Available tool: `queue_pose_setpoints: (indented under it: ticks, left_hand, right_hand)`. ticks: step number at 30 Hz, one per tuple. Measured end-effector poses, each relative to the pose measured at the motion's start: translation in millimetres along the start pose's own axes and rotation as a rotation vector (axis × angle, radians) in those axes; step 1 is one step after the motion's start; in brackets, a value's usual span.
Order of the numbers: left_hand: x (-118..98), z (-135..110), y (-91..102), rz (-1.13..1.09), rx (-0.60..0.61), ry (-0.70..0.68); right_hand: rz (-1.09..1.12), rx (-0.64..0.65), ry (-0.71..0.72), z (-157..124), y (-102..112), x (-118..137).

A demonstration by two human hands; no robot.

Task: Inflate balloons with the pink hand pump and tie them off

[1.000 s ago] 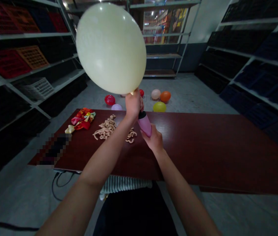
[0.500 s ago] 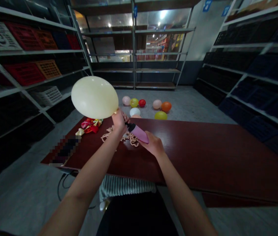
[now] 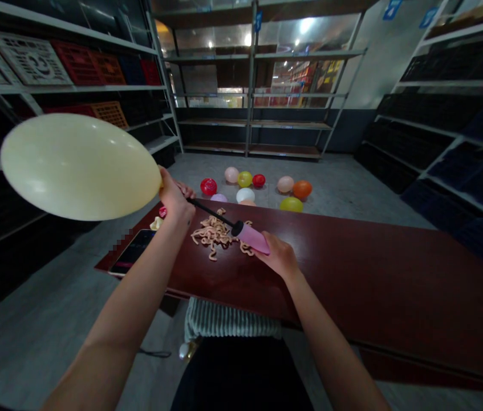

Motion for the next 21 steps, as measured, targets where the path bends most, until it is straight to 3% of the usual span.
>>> queue_pose_setpoints:
  ticks: [11, 21]
  left_hand:
    - [40, 7, -28.6, 0.004, 0.067, 0.082]
    - [136, -48, -26.3, 0.045, 0.185, 0.206]
  right_hand:
    - [-0.027, -0.052, -0.145, 3, 6, -3]
    - [-0.062, -0.013, -0.220, -1, -2, -12]
Point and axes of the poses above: each hand's wrist, its own z-axis towards the middle knuckle, its own y-axis out of the back of the hand, x = y × z, the point moved 1 cm from there along z, towards the middle knuckle, and after that the axes turned 2 degrees about z, right-handed, at the moved point
